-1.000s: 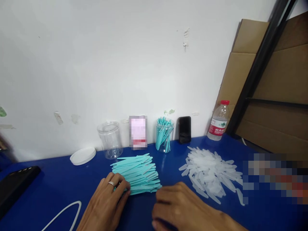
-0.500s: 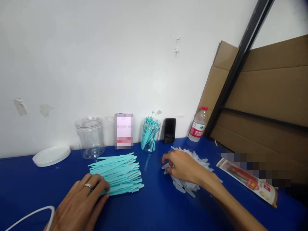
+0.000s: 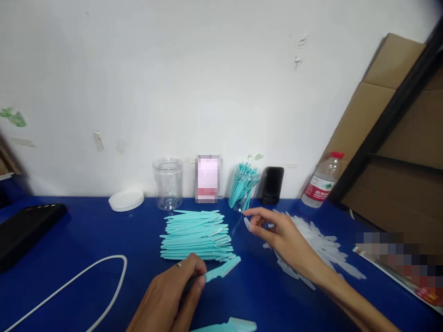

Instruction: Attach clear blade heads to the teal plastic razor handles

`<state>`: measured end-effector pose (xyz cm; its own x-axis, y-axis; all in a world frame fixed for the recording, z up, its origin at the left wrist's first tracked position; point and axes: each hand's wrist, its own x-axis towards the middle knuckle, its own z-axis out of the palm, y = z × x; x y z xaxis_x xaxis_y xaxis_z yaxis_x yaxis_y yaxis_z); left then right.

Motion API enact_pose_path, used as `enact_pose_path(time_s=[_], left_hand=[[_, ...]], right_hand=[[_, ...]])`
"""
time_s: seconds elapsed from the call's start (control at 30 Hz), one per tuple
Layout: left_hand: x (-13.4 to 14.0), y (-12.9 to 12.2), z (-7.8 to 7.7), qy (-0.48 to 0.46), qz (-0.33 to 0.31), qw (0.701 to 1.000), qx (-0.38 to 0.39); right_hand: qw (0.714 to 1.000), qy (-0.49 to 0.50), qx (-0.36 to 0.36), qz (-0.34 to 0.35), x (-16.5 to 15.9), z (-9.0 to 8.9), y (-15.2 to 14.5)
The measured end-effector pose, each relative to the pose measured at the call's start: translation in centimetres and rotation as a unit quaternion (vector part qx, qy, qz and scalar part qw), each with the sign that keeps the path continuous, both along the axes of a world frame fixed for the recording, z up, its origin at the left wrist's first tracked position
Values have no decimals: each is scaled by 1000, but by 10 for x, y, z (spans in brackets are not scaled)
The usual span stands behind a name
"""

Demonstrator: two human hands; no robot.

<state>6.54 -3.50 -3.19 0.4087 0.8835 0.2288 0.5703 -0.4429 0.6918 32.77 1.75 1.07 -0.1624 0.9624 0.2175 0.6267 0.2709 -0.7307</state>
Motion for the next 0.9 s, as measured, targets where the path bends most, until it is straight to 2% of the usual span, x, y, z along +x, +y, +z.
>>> enact_pose_path(time_s=[0.03,0.1,0.2,0.27,0.57,0.9], left_hand=[[1,0,1,-5,6,1000,1],[0,1,3,-18,21,1000,2],[-2,4,5,-39,36,999,-8],[-3,5,7,-52,39,998,-20],[-4,7,1,-59,18,998,-27],[-4,7,2,-53,5,999,-8]], right_hand=[[991,121,-48,19,-8,2,-6],[949,289,-120,45,-23,4,-17],[901,391,-179,62,-38,1,-29],[889,411,-194,62,-42,-3,-32],[875,437,-200,56,-42,-11,-32],[879,429,-202,56,-42,-12,-32]])
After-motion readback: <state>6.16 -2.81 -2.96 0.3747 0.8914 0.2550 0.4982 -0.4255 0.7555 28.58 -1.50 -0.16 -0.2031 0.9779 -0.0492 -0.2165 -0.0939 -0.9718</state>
